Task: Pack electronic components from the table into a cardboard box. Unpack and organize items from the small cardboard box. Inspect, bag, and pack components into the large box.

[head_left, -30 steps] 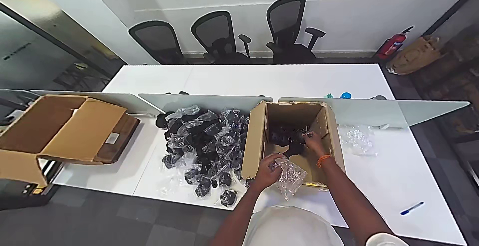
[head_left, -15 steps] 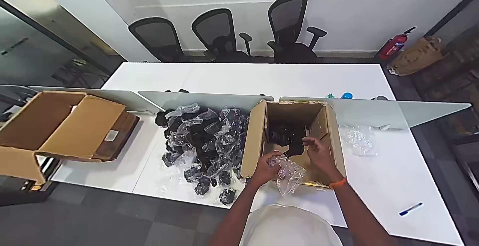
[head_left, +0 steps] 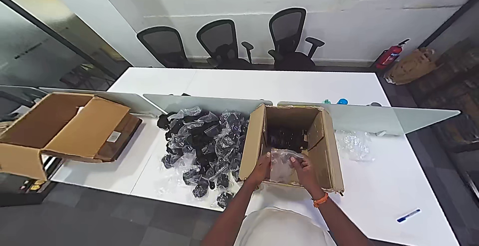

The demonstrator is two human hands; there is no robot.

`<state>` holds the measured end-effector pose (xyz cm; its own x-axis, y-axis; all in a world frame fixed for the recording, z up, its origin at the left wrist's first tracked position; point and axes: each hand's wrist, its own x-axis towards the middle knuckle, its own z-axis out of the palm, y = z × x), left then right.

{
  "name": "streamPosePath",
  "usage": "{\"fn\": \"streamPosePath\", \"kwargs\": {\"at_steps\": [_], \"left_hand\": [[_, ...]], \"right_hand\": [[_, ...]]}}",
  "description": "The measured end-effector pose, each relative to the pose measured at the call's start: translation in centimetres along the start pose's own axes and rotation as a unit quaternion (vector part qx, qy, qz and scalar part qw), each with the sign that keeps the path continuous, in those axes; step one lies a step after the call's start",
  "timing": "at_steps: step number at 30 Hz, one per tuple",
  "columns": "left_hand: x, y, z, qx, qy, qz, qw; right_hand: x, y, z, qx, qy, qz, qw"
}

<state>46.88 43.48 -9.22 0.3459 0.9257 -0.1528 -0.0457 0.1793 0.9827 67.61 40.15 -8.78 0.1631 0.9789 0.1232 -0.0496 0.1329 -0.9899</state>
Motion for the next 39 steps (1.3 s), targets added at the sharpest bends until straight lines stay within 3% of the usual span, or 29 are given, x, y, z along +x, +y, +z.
{"fn": "streamPosePath", "kwargs": {"at_steps": [5, 9, 11, 15, 19, 22, 25, 34, 39], "left_hand": [[0.8, -1.3, -0.1, -0.052, 0.043, 0.113, 0.991], [0.7, -0.9, 0.7, -0.053, 0.102, 0.118, 0.986], [0.6, -1.0, 0.9, -0.050, 0.110, 0.118, 0.986], [0.4, -1.1, 1.0, -0.035, 0.093, 0.118, 0.988], [0.7, -1.9, 0.8, 0.082, 0.042, 0.146, 0.985], [0.7, -2.4, 1.0, 0.180, 0.008, 0.162, 0.970], [0.7, -2.5, 1.0, 0.210, -0.002, 0.168, 0.963], [0.6, -1.9, 1.0, 0.177, 0.029, 0.152, 0.972], [0.6, -2.2, 1.0, 0.157, 0.001, 0.183, 0.970]], "right_hand": [[1.1, 1.1, -0.5, -0.049, 0.005, 0.039, 0.998], [0.8, 1.7, -0.7, -0.039, -0.055, 0.042, 0.997], [0.4, 1.7, -0.9, -0.046, -0.043, 0.022, 0.998], [-0.2, 1.1, -1.5, -0.154, 0.007, -0.069, 0.986], [-0.6, 1.6, -1.2, -0.279, 0.004, -0.170, 0.945], [-0.8, 1.8, -0.9, -0.362, -0.059, -0.167, 0.915], [-0.8, 2.1, -0.8, -0.371, -0.090, -0.159, 0.910], [-0.5, 1.9, -0.8, -0.355, -0.084, -0.121, 0.923], [-0.6, 1.6, -0.6, -0.351, -0.098, -0.130, 0.922]]}}
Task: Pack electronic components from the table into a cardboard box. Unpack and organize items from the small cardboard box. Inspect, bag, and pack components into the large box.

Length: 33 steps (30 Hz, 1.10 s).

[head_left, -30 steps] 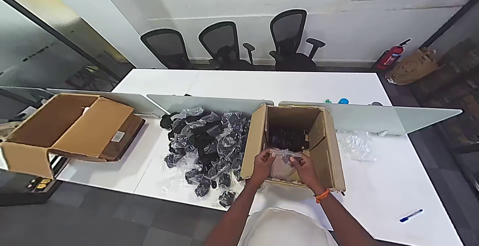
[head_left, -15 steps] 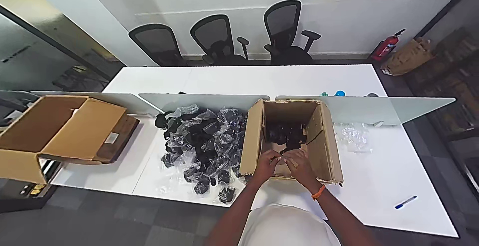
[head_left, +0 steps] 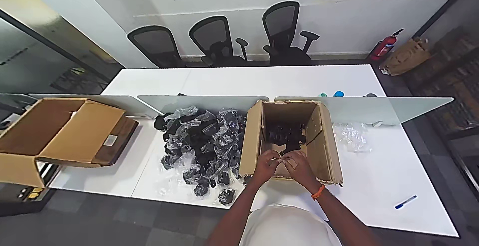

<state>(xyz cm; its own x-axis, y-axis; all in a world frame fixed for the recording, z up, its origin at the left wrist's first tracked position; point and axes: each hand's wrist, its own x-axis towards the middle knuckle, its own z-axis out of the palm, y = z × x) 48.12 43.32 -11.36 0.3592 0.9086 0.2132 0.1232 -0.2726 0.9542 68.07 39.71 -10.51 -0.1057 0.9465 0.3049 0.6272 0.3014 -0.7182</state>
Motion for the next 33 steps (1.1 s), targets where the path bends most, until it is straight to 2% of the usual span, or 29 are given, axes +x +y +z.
{"fn": "streamPosePath", "kwargs": {"at_steps": [10, 15, 18, 33], "left_hand": [[-0.23, -0.36, 0.14, 0.025, 0.000, 0.097, 0.995], [-0.12, 0.11, 0.09, 0.019, 0.029, 0.060, 0.998], [-0.09, -0.14, 0.08, 0.003, 0.019, 0.047, 0.999], [-0.12, -0.03, 0.13, -0.010, 0.006, 0.058, 0.998]], "right_hand": [[-0.20, 0.07, 0.03, 0.009, 0.033, -0.041, 0.999], [0.02, 0.18, -0.04, 0.029, 0.023, -0.019, 0.999], [-0.14, 0.38, 0.11, 0.027, 0.033, -0.013, 0.999], [-0.15, 0.23, 0.09, 0.027, 0.030, -0.005, 0.999]]}}
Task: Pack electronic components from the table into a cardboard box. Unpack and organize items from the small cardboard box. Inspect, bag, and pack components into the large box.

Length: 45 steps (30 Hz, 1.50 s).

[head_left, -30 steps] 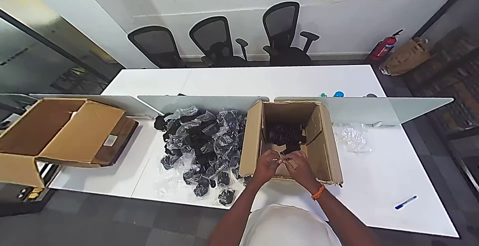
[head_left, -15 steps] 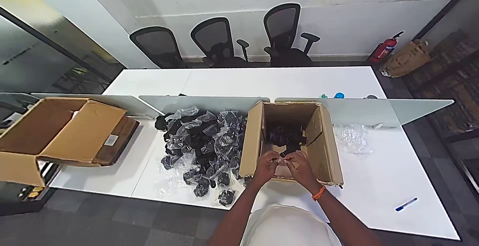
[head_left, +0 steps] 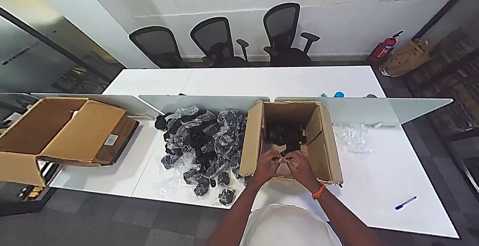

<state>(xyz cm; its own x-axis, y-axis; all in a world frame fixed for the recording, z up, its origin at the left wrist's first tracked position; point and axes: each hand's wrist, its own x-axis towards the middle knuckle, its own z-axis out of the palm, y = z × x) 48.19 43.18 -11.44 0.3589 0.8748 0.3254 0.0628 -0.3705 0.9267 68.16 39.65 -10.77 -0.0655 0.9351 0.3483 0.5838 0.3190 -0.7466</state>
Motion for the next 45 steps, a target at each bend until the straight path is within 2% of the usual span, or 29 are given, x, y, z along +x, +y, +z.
{"fn": "streamPosePath", "kwargs": {"at_steps": [5, 16, 27, 36, 45], "left_hand": [[-0.11, 0.01, -0.05, -0.008, 0.017, -0.011, 1.000], [-0.09, 0.28, 0.13, 0.060, -0.065, -0.018, 0.996], [-0.31, 0.20, 0.26, 0.082, -0.061, -0.009, 0.995], [-0.07, 0.34, 0.60, 0.154, -0.061, -0.052, 0.985], [-0.27, 0.11, 0.45, 0.114, -0.047, -0.031, 0.992]], "right_hand": [[-0.08, 0.20, 0.16, -0.003, 0.000, -0.001, 1.000], [-0.20, 0.02, 0.11, 0.004, -0.013, 0.000, 1.000], [-0.26, -0.19, -0.13, -0.013, -0.031, 0.024, 0.999], [-0.13, -0.20, 0.17, -0.044, -0.044, 0.016, 0.998], [-0.07, -0.22, 0.05, -0.040, -0.047, 0.031, 0.998]]}}
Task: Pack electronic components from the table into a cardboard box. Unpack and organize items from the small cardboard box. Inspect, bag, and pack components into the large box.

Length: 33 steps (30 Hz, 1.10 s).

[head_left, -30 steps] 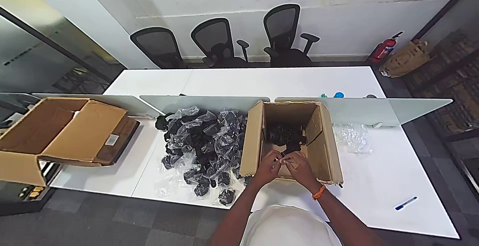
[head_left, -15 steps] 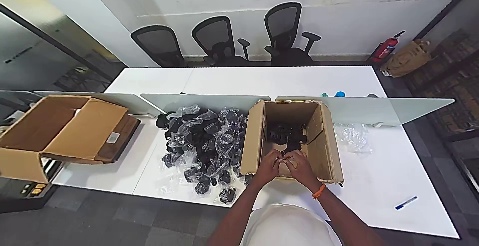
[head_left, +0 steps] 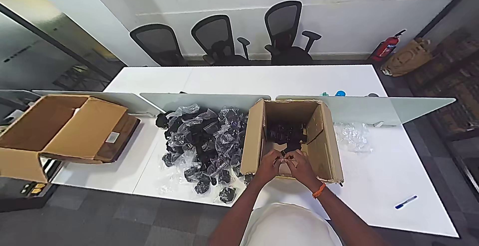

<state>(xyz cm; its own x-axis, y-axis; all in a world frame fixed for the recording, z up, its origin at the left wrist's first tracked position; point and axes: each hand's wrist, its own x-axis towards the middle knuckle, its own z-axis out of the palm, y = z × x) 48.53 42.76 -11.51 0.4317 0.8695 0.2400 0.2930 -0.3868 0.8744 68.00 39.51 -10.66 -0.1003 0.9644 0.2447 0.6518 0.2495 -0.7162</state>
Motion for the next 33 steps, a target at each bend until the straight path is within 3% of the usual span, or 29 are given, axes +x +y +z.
{"fn": "streamPosePath", "kwargs": {"at_steps": [6, 15, 20, 33], "left_hand": [[0.1, -0.1, -0.4, 0.000, 0.014, 0.001, 1.000], [0.4, 0.0, -0.5, -0.042, -0.039, 0.007, 0.998], [0.5, -0.1, -0.2, -0.017, -0.028, 0.013, 0.999], [0.3, 0.0, -0.4, -0.059, -0.024, 0.032, 0.997]], "right_hand": [[0.0, 0.0, -0.6, -0.012, -0.014, 0.012, 1.000], [-0.4, 0.3, -1.0, -0.020, 0.004, 0.007, 1.000], [-0.4, 0.6, -0.8, -0.023, 0.019, -0.034, 0.999], [-0.6, 0.3, -1.1, -0.027, 0.026, -0.043, 0.998]]}}
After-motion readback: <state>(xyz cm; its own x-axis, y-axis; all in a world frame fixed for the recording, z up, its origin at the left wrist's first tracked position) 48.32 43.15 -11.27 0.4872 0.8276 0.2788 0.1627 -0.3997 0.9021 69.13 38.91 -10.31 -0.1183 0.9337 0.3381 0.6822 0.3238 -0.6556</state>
